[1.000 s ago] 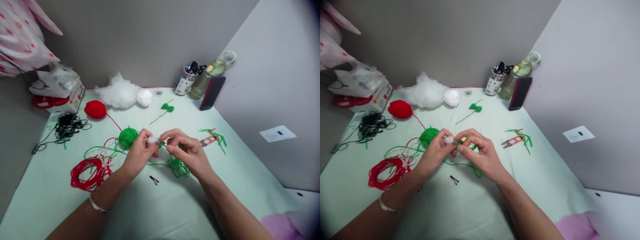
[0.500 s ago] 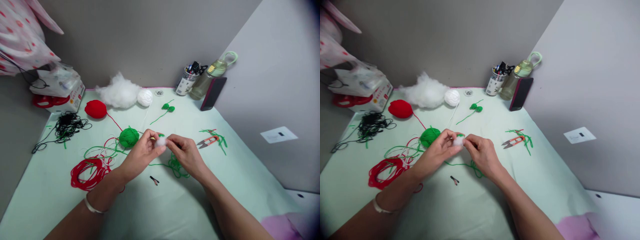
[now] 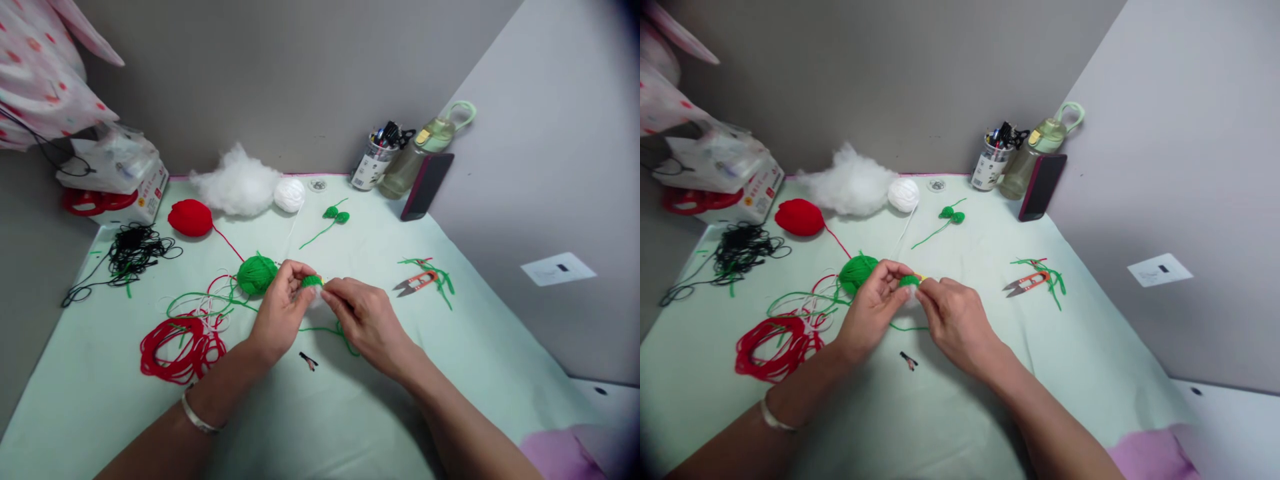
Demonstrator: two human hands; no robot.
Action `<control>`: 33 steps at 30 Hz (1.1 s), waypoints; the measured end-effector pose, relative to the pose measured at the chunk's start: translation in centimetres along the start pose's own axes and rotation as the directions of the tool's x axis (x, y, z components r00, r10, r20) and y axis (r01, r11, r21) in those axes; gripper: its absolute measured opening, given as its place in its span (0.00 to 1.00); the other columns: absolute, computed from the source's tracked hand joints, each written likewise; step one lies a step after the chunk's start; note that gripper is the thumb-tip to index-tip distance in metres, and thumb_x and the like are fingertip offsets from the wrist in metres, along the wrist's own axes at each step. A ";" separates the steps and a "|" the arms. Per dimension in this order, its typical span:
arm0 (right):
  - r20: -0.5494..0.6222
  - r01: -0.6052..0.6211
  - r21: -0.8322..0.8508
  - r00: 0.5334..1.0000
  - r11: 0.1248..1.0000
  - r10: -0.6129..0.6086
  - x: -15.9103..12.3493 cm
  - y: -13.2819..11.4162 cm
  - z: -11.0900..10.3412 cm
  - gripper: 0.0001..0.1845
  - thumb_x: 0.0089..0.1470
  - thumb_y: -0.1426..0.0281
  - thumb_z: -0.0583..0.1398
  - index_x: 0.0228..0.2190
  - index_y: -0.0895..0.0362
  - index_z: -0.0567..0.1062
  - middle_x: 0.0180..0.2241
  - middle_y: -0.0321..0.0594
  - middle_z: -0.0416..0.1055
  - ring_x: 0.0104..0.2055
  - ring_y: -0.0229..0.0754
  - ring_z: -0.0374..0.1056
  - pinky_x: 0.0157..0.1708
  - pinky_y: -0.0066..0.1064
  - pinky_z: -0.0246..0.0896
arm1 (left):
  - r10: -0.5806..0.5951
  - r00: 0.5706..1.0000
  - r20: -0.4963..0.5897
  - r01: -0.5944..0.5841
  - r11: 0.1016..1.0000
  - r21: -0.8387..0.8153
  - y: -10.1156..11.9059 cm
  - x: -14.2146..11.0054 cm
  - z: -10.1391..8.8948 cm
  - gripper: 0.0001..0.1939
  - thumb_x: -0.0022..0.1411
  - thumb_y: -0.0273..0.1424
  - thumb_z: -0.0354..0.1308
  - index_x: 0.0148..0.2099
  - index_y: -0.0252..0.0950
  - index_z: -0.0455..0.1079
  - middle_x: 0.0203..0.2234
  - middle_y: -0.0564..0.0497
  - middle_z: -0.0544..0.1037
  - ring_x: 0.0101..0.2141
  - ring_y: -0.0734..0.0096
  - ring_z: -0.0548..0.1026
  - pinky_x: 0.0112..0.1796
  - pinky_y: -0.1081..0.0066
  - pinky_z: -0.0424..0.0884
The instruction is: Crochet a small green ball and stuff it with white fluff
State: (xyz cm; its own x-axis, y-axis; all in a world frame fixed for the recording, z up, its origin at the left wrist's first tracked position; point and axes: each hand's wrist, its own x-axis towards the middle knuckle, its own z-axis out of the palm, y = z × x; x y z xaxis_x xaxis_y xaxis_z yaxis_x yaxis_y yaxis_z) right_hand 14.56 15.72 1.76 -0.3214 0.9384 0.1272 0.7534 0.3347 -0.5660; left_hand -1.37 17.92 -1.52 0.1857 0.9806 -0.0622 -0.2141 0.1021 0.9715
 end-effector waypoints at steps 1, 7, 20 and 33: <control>0.001 0.007 -0.022 1.000 1.000 -0.007 -0.1 -0.2 0.2 0.14 0.68 0.71 0.53 0.30 0.55 0.72 0.25 0.38 0.69 0.27 0.40 0.64 0.30 0.30 0.54 | 0.011 1.000 -0.013 -0.011 1.000 0.008 -0.1 0.0 0.0 0.08 0.59 0.28 0.62 0.41 0.39 0.67 0.36 0.51 0.76 0.41 0.65 0.76 0.45 0.66 0.71; 0.039 -0.126 0.200 0.992 0.972 0.121 0.1 -0.6 0.9 0.17 0.68 0.65 0.53 0.26 0.54 0.67 0.22 0.33 0.61 0.25 0.37 0.55 0.27 0.29 0.49 | 0.053 0.994 -0.094 -0.048 0.997 0.053 -0.7 0.2 0.2 0.08 0.59 0.25 0.60 0.39 0.39 0.66 0.33 0.53 0.74 0.37 0.66 0.74 0.43 0.67 0.70; -0.130 -0.022 0.189 0.990 0.982 0.048 0.4 0.1 -0.9 0.15 0.65 0.68 0.57 0.25 0.55 0.68 0.20 0.29 0.58 0.22 0.33 0.52 0.25 0.27 0.48 | 0.039 0.993 0.111 -0.030 0.996 -0.084 0.9 -0.2 -0.3 0.09 0.64 0.32 0.65 0.43 0.38 0.68 0.39 0.49 0.78 0.42 0.67 0.77 0.44 0.67 0.71; 0.041 -0.058 0.198 0.998 0.979 0.051 -0.1 -0.9 0.7 0.12 0.68 0.73 0.55 0.31 0.55 0.73 0.25 0.34 0.68 0.26 0.38 0.61 0.29 0.30 0.55 | -0.052 0.998 -0.040 0.050 0.997 -0.064 -0.5 0.5 -0.2 0.07 0.56 0.26 0.63 0.36 0.38 0.67 0.30 0.55 0.77 0.32 0.72 0.73 0.35 0.71 0.68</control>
State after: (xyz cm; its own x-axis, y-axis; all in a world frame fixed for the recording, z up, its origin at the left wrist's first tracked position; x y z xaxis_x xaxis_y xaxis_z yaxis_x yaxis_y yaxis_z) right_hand 13.48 15.29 1.70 -0.3060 0.9498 0.0650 0.6422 0.2563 -0.7224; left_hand -1.33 18.42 -2.08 0.1577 0.9799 -0.1222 -0.2654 0.1613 0.9506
